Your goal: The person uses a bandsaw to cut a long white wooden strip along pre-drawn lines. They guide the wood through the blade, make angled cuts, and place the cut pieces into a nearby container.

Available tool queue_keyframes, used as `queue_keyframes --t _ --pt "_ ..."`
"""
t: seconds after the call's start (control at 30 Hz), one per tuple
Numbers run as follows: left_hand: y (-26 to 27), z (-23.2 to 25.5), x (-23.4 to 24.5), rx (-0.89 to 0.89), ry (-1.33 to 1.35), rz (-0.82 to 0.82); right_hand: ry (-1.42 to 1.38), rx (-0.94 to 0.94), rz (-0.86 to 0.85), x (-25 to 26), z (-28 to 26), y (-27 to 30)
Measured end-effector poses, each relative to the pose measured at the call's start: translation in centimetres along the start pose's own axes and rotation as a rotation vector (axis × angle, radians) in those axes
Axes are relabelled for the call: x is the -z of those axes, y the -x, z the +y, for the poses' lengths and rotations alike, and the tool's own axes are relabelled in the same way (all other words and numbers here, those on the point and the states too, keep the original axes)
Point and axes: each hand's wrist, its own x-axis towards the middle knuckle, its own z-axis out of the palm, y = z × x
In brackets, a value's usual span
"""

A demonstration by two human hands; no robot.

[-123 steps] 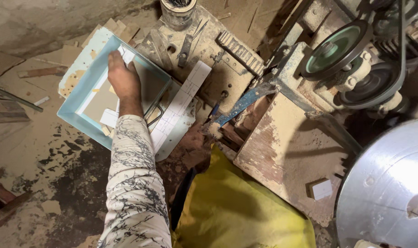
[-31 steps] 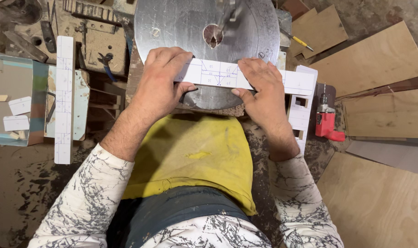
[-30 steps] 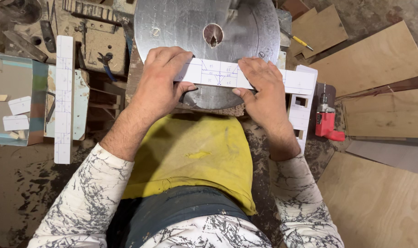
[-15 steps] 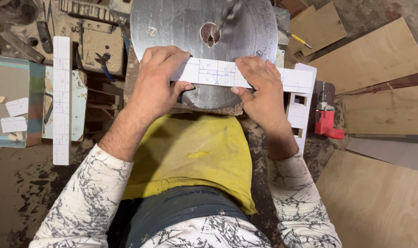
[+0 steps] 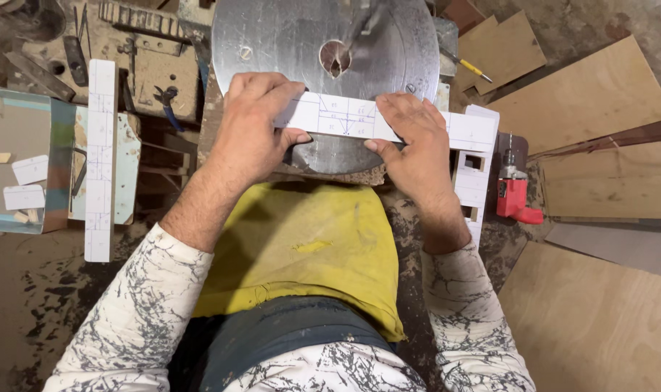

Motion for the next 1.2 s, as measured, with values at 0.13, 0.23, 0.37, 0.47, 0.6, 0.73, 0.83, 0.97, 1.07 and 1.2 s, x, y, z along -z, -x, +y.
queue_keyframes --t 0.13,0.23,0.37,0.47,0.6,0.73,0.83,0.97,1.07,1.2 --pt "-0.01 0.31 -0.03 0.019 -0.015 -0.013 0.007 -0.014 0.006 0.21 0.2 -0.01" --pt "-0.3 0.2 -0.14 0.028 -0.02 -0.003 0.005 -0.005 0.007 0.37 0.43 -0.23" --pt "-0.06 -0.09 -0.39 0.001 -0.023 0.039 -0.002 -0.02 0.005 0.55 0.57 -0.15" --pt "-0.1 -0.13 -0.46 0.04 0.006 0.027 0.006 -0.027 0.01 0.5 0.58 -0.31" --pt "-0.28 -0.21 -0.19 0.027 -0.006 0.023 0.008 -0.019 0.01 0.51 0.75 -0.24" --pt "-0.63 -0.2 0.03 0.008 0.001 0.011 -0.002 -0.022 0.017 0.49 0.7 -0.41" --pt "-0.32 -0.23 0.12 0.004 -0.001 0.004 0.007 -0.035 0.017 0.42 0.54 -0.27" --pt "-0.47 -0.11 -0.11 0.006 -0.027 -0.004 0.007 -0.026 0.001 0.52 0.56 -0.28" --pt "-0.55 -0.12 0.04 0.004 -0.017 -0.002 -0.014 -0.023 -0.018 0.73 0.59 -0.16" --pt "-0.48 -0.24 0.17 -0.003 -0.004 0.006 -0.028 -0.016 -0.029 0.85 0.58 -0.32"
